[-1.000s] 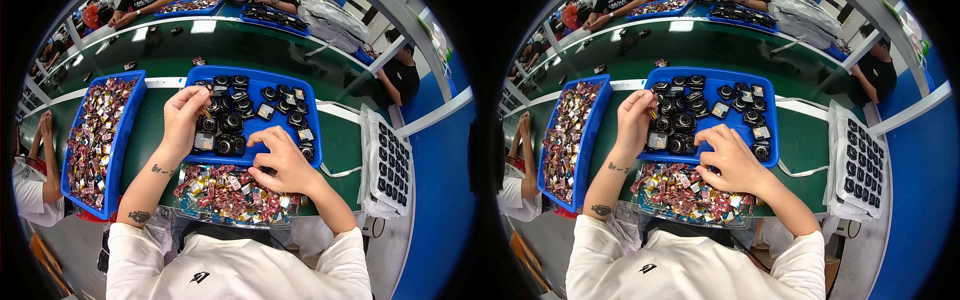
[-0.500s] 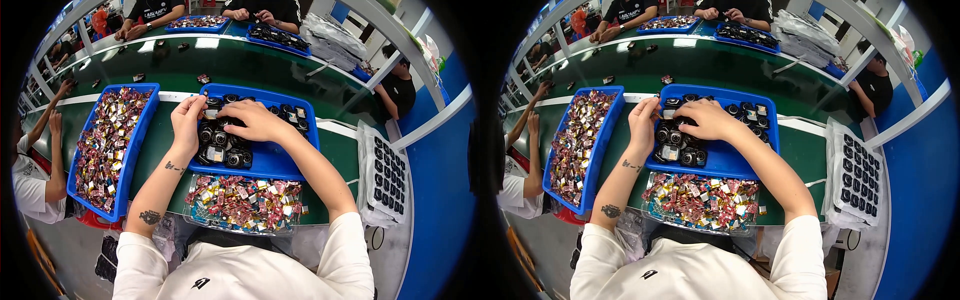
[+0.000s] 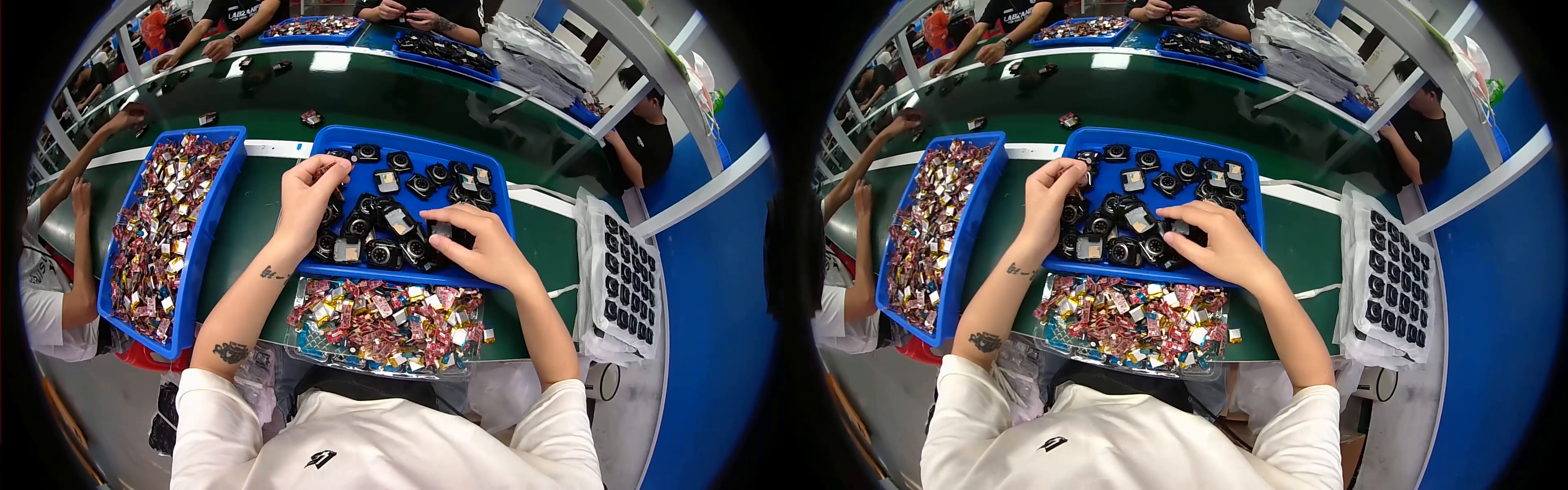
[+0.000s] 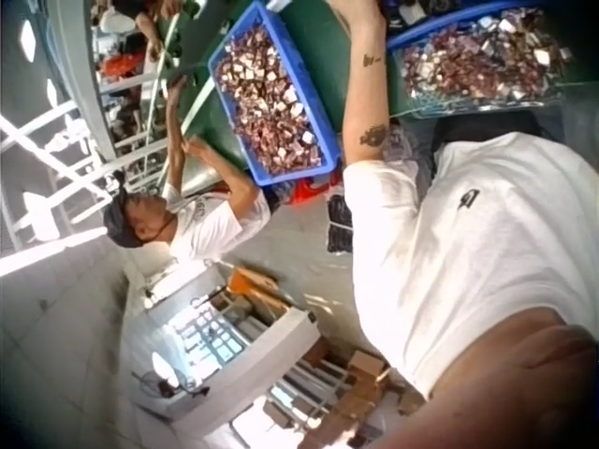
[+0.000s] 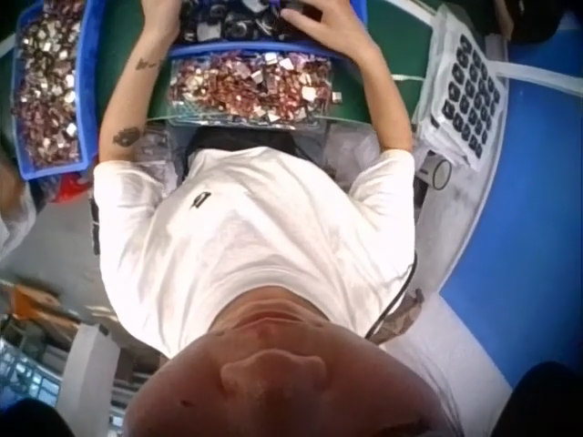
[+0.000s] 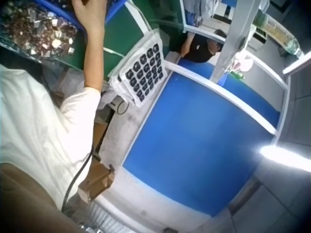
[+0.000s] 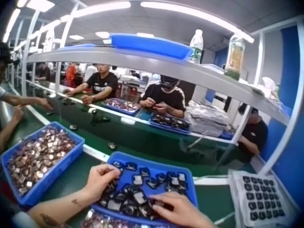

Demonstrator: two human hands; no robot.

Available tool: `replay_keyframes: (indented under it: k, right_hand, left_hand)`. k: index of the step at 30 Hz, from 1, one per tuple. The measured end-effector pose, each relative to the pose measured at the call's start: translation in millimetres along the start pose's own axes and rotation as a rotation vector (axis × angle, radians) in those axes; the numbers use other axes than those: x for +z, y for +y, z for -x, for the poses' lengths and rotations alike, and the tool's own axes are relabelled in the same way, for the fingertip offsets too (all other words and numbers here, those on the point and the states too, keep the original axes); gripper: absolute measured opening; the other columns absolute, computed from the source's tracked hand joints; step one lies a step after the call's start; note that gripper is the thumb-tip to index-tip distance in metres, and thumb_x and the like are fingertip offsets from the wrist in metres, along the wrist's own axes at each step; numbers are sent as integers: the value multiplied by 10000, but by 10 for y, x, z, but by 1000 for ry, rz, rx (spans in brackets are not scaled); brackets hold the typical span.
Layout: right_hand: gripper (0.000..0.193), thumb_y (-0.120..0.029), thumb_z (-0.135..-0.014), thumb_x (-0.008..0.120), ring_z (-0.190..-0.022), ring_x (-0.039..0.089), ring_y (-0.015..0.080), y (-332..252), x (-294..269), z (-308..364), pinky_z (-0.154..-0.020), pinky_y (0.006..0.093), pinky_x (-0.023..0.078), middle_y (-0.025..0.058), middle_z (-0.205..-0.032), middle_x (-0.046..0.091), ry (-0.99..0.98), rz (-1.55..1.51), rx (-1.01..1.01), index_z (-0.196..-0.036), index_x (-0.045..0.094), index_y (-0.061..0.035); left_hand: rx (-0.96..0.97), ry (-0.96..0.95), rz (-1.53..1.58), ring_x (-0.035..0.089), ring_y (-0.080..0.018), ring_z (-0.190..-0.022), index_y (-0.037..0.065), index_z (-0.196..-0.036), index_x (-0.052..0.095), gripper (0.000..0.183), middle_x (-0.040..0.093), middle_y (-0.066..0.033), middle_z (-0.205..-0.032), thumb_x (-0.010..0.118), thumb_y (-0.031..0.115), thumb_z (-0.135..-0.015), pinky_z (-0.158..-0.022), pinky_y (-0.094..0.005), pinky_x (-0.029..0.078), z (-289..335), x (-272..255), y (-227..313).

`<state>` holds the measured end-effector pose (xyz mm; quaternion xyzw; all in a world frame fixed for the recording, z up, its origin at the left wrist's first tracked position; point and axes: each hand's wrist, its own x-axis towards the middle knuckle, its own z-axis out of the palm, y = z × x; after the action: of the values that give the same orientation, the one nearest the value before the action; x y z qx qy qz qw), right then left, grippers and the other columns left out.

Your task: Assembling small electronic components by hand at a factory workstation.

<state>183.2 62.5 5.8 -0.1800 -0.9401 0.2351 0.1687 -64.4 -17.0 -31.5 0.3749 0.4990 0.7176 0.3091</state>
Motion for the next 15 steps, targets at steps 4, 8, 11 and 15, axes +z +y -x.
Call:
replay_keyframes:
  k: [4,8,11,15]
  right_hand:
    - [346,-93,-856,653,-869,617,120,-40,78,123,-717,251,491,96,-1019,657,226,-538,240,-1193,598,-37]
    - [479,-2,-845,643,-869,634,106,-173,238,160,-623,197,529,110,-1020,659,367,-1008,290,-1287,458,-13]
    - [331,43,-830,633,-895,623,123,-209,348,186,-618,227,557,95,-1011,613,405,-1107,281,-1122,486,-2]
    - [237,55,-825,644,-873,622,85,-203,493,213,-718,196,519,81,-944,632,468,-1021,195,-972,474,-20]
  left_hand:
    - [125,-234,-75,496,-27,-718,-4,-810,668,79,633,-25,-903,671,73,-823,-623,-180,375,213,171,97]
    - [175,-358,-245,548,-151,-951,27,-768,685,47,643,-87,-1075,701,70,-755,-780,-283,422,481,326,182]
    - [273,-403,-339,540,-217,-1032,51,-730,682,38,657,-94,-1098,709,72,-715,-888,-354,394,575,349,133]
    - [279,-399,-369,536,-229,-1037,52,-715,680,39,655,-95,-1123,709,77,-711,-914,-364,384,616,392,126]
